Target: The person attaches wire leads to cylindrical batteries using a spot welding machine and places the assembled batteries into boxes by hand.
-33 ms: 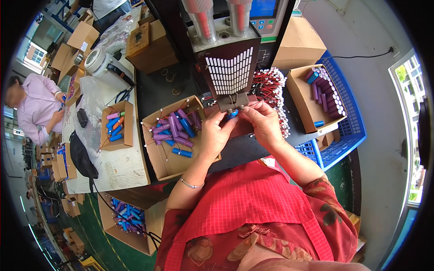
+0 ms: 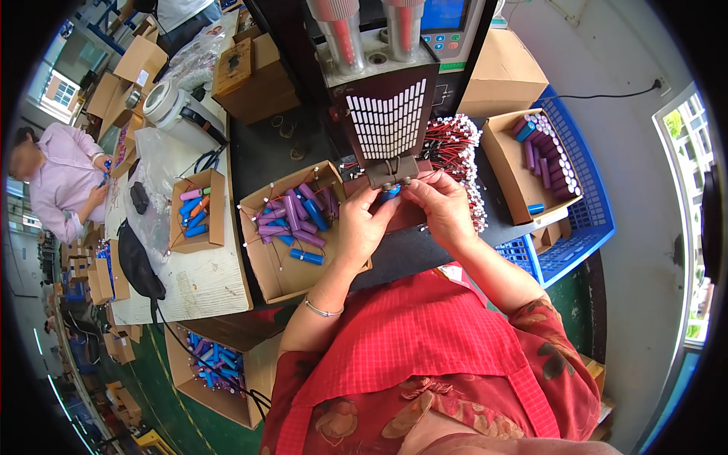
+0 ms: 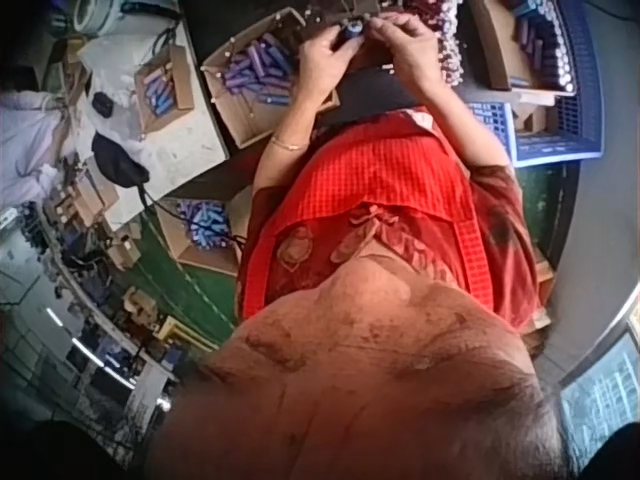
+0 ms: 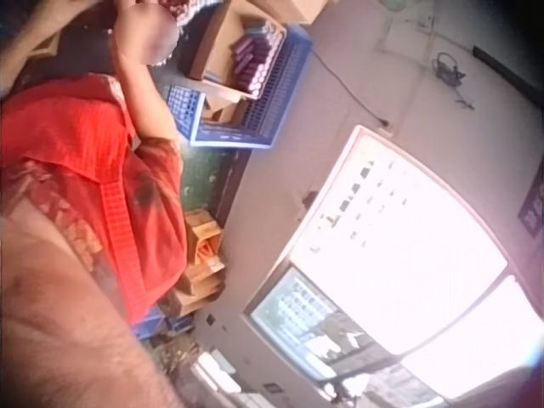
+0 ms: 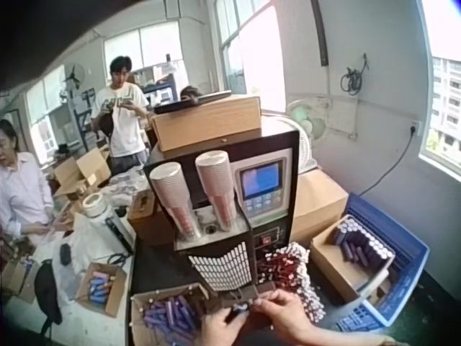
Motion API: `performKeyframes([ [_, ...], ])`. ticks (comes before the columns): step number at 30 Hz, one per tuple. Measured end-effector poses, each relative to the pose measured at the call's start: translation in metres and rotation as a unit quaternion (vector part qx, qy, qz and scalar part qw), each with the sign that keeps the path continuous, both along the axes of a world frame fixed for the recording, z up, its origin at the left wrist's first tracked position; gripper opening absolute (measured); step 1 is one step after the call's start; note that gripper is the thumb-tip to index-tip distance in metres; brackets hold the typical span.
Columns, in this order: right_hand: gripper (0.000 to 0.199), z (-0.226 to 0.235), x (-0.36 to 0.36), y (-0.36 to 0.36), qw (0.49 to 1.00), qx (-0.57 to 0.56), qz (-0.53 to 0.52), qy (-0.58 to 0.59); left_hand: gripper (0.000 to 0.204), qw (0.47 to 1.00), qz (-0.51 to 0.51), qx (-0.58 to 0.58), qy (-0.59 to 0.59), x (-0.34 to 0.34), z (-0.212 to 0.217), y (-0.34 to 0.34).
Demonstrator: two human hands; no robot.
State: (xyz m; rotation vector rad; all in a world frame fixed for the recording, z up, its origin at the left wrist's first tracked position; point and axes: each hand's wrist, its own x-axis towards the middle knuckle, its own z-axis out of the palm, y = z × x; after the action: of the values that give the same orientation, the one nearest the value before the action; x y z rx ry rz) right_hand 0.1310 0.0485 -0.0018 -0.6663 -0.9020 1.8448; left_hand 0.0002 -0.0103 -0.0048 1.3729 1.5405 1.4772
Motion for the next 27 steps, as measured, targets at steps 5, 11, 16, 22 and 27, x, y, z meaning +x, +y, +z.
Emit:
performKeyframes([
  [5,0.004,-0.003,0.000,0.001,1.000,-0.004,-0.004,0.008,0.029,0.999,0.002,-0.027,-0.025,0.000,-0.003,0.000],
  [11,0.005,0.000,0.003,0.002,1.000,-0.006,-0.007,0.003,0.027,1.000,0.002,0.020,0.011,0.003,0.000,0.004],
  [16,0.004,0.009,0.017,0.007,0.998,-0.040,0.016,0.049,0.025,0.983,0.049,0.048,0.170,-0.002,0.013,-0.006],
  [22,0.010,0.017,0.054,0.016,0.836,0.461,0.045,-0.293,0.029,0.978,-0.093,-0.062,-0.175,-0.012,0.013,-0.030],
  [27,0.012,0.020,0.044,0.004,0.784,0.554,-0.049,-0.277,0.020,0.903,-0.158,-0.042,-0.396,-0.011,0.015,-0.030],
])
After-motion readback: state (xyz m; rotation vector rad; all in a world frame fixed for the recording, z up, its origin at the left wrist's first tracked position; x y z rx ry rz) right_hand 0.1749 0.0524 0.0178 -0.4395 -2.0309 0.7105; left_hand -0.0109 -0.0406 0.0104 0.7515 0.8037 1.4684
